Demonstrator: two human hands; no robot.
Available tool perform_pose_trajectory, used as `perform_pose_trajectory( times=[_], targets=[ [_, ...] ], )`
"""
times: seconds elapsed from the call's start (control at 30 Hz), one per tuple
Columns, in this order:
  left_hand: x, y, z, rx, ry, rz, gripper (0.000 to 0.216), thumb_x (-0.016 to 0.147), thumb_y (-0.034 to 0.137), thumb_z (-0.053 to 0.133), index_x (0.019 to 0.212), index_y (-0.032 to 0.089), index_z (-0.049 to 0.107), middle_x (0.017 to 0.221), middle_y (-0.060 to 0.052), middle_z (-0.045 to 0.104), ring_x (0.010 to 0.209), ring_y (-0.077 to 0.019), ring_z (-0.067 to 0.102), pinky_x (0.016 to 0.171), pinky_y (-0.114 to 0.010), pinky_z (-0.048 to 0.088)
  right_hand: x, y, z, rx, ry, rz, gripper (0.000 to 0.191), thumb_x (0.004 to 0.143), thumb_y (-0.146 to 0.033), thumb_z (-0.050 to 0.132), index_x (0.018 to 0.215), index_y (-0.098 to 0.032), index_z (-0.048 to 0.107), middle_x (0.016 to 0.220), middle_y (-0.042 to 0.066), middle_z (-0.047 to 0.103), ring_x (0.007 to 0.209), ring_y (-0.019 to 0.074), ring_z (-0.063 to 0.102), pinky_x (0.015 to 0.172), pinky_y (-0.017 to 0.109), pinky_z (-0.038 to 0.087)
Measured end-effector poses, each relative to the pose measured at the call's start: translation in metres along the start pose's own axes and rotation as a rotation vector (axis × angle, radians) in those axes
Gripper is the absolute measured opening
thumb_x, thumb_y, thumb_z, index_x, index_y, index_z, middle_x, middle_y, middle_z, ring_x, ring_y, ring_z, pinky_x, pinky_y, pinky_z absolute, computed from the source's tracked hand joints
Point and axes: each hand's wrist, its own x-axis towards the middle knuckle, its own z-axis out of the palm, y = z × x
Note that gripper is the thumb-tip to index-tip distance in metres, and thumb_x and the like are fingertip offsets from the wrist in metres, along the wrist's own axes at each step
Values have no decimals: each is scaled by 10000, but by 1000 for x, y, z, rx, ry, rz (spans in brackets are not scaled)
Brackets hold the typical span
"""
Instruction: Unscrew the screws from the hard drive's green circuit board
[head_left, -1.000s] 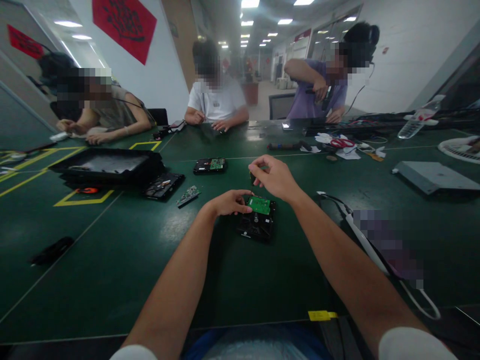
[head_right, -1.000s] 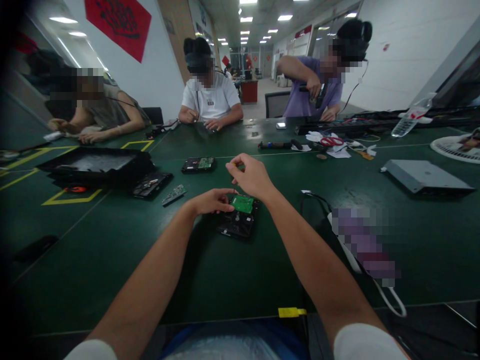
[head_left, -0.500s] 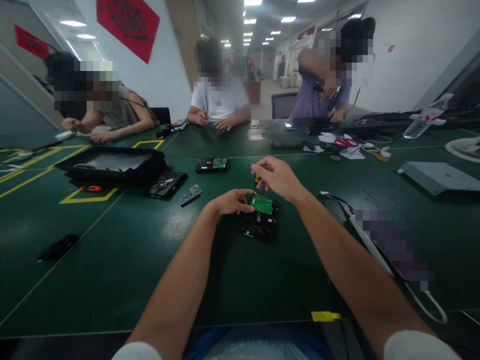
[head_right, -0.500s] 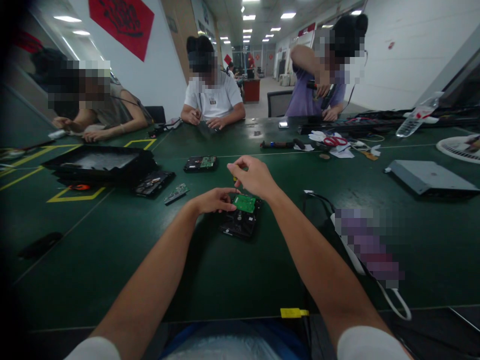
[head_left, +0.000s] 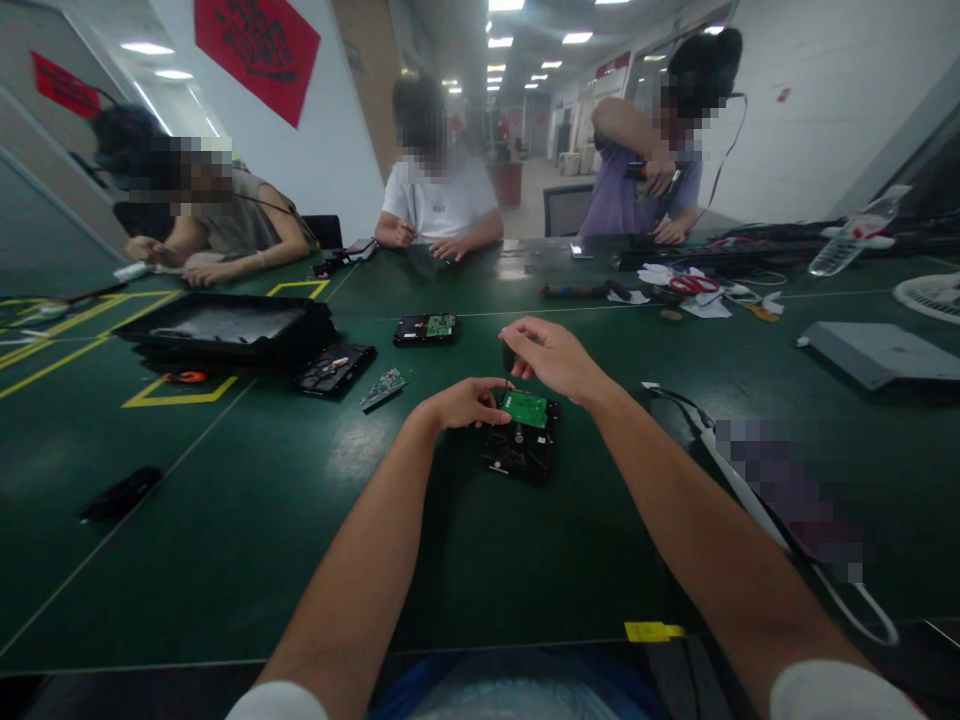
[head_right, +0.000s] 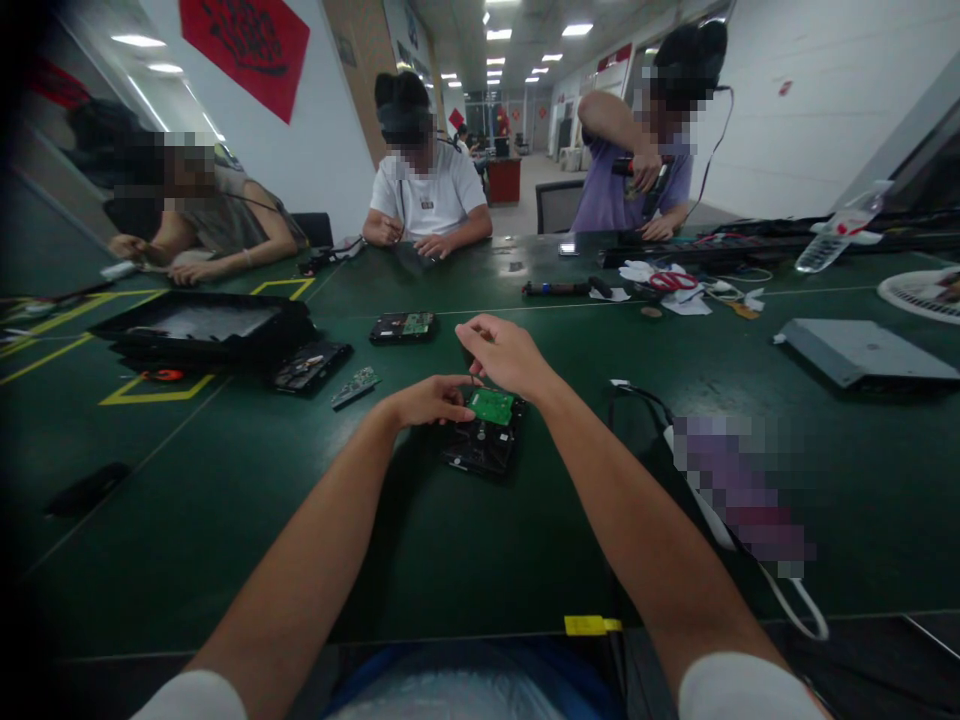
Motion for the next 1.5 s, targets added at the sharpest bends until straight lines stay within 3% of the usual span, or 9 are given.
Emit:
perform_pose_trajectory(
  times=[0.13,0.23,0.4,0.67,0.8,0.93,1.17,1.3,1.5],
  targets=[
    [0,0,0,-2,5,1,812,809,424,819,1514,193,488,773,36,622,583,-116,556,529,-228,390,-1,-1,4,74,22,58,309,949,-502,683,978,-208,592,869,44,722,605,151,703,484,243,540],
    [0,0,0,-1,8,-5,797,806,417,822,1503,199,502,774,37,622,583,-116,559,528,-227,388,0,-4,6,175,-20,65,233,987,-436,633,1048,-216,588,956,43,709,641,153,731,527,259,589],
    [0,1,0,2,10,-27,795,804,421,825,1500,205,507,784,34,630,584,-114,563,525,-224,380,2,-4,4,171,-87,69,246,1061,-382,467,1049,-215,648,858,35,693,657,155,738,580,267,619],
    [-2,5,1,-11,6,-7,800,811,411,823,1509,191,500,766,33,625,580,-115,552,523,-224,368,-3,-8,5,153,-39,84,260,965,-446,678,922,-221,556,817,20,709,616,141,711,530,242,587],
    [-2,5,1,-15,11,-20,802,800,415,833,1500,194,510,773,33,631,581,-113,555,528,-225,370,-2,-6,6,193,-96,59,216,1019,-445,584,1059,-237,623,792,8,695,621,143,713,567,254,603],
    [-1,3,1,-26,6,-10,800,802,409,833,1500,195,509,775,36,628,579,-107,544,534,-225,376,0,-5,5,243,-95,112,275,1065,-416,467,1016,-206,637,737,29,679,598,156,712,552,264,592],
    [0,2,1,-21,0,6,807,807,404,827,1511,191,496,772,36,624,580,-112,548,542,-232,388,-3,-12,1,188,-38,141,246,983,-428,647,900,-210,567,808,33,711,579,138,697,475,223,530],
    [0,2,1,-13,0,1,806,806,416,824,1510,196,499,789,28,636,589,-117,555,547,-237,391,-3,-12,0,124,-53,68,208,986,-428,634,962,-221,640,794,3,697,537,104,644,452,203,480],
    [0,3,0,-2,2,-9,787,811,416,819,1502,205,506,803,25,640,592,-114,552,553,-234,395,-4,-13,-1,114,-57,72,234,916,-397,734,842,-188,659,713,16,689,563,107,620,463,197,449]
  ],
)
